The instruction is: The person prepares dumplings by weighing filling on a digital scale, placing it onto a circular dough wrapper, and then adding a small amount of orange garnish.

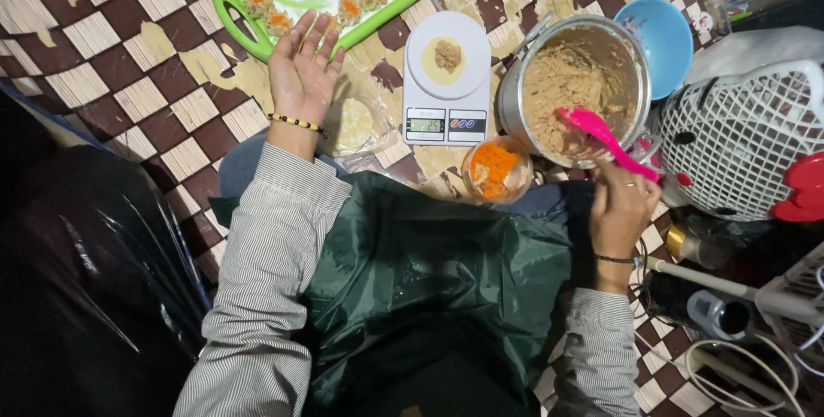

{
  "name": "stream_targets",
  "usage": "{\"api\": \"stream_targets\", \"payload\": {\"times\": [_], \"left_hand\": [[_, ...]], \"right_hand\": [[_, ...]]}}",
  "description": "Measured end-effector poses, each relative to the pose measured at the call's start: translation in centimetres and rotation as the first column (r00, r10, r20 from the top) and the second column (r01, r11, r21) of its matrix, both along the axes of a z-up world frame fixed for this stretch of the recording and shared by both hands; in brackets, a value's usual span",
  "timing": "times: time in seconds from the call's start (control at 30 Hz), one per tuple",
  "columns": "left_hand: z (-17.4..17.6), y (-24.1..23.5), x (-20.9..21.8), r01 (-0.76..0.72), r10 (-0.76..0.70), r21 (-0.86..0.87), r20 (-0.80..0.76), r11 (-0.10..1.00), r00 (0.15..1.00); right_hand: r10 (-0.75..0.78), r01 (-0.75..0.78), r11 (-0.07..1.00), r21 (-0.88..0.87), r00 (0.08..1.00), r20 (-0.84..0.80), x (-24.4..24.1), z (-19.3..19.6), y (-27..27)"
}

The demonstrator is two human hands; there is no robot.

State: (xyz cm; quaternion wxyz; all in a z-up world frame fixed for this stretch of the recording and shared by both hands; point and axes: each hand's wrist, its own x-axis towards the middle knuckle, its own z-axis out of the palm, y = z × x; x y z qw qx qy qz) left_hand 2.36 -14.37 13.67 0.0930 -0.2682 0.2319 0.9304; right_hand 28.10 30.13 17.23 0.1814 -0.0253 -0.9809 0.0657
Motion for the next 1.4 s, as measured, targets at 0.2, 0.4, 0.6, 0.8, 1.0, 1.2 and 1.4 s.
{"api": "stream_targets", "payload": {"times": [0.2, 0.4, 0.6, 0.8, 1.0, 1.2, 1.4], "left_hand": [[0.3, 0.2, 0.0, -0.004, 0.004, -0.003, 0.007, 1.0, 1.0], [1.2, 0.5, 0.2, 0.009, -0.009, 0.011, -0.005, 1.0, 1.0], [-2.7, -0.7, -0.5, 0.091, -0.09, 0.012, -0.11, 0.996, 0.99], [-2.1, -0.7, -0.7, 0.077, -0.073, 0.042, -0.084, 0.996, 0.994], [-4.5, 2.9, -0.7, 0.195, -0.19, 0.044, -0.095, 0.98, 0.977], [-3.5, 5.2, 1.3, 0.385, -0.392, -0.083, -0.112, 0.919, 0.913], [-2.7, 4.2, 1.1, 0.372, -0.382, -0.089, -0.14, 0.924, 0.914]], "right_hand": [[0.077, -0.078, 0.997, 0.003, 0.986, 0.147, 1.3, 0.3, -0.5], [0.065, -0.066, 0.996, -0.067, 0.998, -0.006, -1.3, 7.2, -6.8], [0.231, -0.188, 0.881, -0.434, 0.972, 0.048, -16.1, -3.7, -15.3], [-0.117, 0.211, 0.932, -0.294, 0.945, 0.305, -26.9, -19.7, -11.1], [-0.115, 0.293, 0.842, -0.454, 0.918, 0.38, -30.8, -29.3, -6.4], [-0.141, 0.481, 0.695, -0.534, 0.82, 0.555, -30.0, -24.9, -6.8], [-0.114, 0.513, 0.744, -0.428, 0.729, 0.675, -30.8, -24.9, -6.7]]}}
